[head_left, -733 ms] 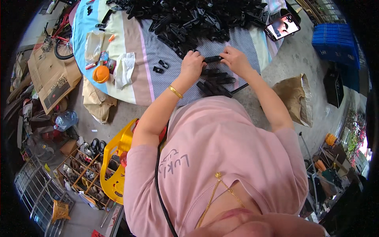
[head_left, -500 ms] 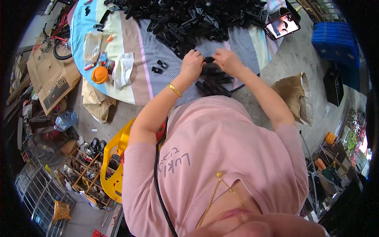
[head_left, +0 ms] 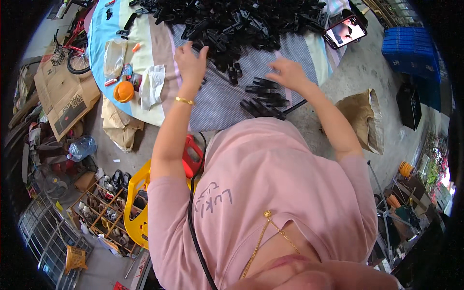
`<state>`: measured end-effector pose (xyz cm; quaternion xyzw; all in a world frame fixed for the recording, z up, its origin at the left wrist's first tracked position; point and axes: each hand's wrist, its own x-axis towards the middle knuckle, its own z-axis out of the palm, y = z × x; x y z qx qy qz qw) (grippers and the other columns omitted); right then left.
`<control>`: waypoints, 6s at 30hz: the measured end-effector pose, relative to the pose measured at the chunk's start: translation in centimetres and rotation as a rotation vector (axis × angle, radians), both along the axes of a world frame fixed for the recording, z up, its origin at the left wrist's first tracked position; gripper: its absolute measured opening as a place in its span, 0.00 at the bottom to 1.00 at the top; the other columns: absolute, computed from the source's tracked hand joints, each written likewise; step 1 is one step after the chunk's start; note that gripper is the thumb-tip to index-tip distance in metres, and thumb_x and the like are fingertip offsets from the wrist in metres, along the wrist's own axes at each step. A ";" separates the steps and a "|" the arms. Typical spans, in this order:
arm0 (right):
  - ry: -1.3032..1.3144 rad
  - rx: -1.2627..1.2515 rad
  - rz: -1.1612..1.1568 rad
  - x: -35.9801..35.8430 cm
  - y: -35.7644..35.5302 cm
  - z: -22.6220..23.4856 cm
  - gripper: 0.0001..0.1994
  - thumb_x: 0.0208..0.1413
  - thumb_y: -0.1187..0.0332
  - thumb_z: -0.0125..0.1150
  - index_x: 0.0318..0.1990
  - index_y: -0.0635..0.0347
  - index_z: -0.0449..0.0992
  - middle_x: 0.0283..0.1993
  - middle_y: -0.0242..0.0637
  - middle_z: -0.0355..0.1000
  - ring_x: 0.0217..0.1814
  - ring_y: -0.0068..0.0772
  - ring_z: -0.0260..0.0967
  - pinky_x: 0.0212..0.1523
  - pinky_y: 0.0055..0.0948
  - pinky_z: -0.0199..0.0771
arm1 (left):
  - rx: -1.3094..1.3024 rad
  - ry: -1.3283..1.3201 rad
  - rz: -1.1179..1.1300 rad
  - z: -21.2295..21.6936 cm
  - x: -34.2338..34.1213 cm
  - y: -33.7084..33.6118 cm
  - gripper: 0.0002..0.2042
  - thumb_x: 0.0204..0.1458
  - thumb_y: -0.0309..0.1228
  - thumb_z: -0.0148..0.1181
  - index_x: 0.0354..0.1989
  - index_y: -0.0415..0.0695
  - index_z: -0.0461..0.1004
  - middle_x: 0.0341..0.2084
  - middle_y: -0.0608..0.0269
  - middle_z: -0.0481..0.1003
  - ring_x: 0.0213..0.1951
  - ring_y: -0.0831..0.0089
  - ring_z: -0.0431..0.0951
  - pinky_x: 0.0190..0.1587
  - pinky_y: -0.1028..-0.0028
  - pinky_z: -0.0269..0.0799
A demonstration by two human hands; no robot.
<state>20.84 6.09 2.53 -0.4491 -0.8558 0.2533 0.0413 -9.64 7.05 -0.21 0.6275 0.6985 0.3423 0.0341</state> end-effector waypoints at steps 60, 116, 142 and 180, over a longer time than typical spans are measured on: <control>0.178 0.309 0.056 -0.1 -0.7 -1.7 0.09 0.43 0.70 0.62 0.34 0.57 0.74 0.33 0.36 0.67 0.40 0.40 0.68 0.38 0.37 0.70 | -0.285 -0.074 -0.523 -0.4 11.0 -4.1 0.09 0.36 0.27 0.65 0.29 0.42 0.78 0.27 0.57 0.72 0.36 0.57 0.72 0.41 0.64 0.69; 0.205 0.346 -0.039 0.9 0.0 -0.8 0.12 0.38 0.70 0.67 0.36 0.57 0.79 0.32 0.31 0.71 0.40 0.36 0.65 0.42 0.33 0.69 | -0.217 -0.060 -0.554 -0.4 10.6 -2.8 0.10 0.37 0.28 0.66 0.31 0.41 0.78 0.28 0.58 0.72 0.37 0.58 0.72 0.40 0.64 0.70; 0.311 0.420 -0.462 -0.5 5.7 -3.2 0.19 0.48 0.59 0.62 0.46 0.57 0.74 0.33 0.40 0.72 0.33 0.42 0.72 0.34 0.37 0.71 | -0.225 0.142 -0.184 1.7 4.3 5.0 0.29 0.42 0.39 0.65 0.55 0.43 0.66 0.47 0.54 0.70 0.49 0.51 0.66 0.52 0.58 0.64; 0.012 0.135 -0.513 0.4 1.6 -1.9 0.19 0.43 0.61 0.54 0.45 0.52 0.75 0.43 0.41 0.72 0.43 0.47 0.71 0.44 0.42 0.72 | -0.456 0.074 -0.529 0.9 12.7 -2.8 0.19 0.47 0.31 0.56 0.50 0.53 0.72 0.28 0.53 0.75 0.30 0.53 0.76 0.36 0.61 0.74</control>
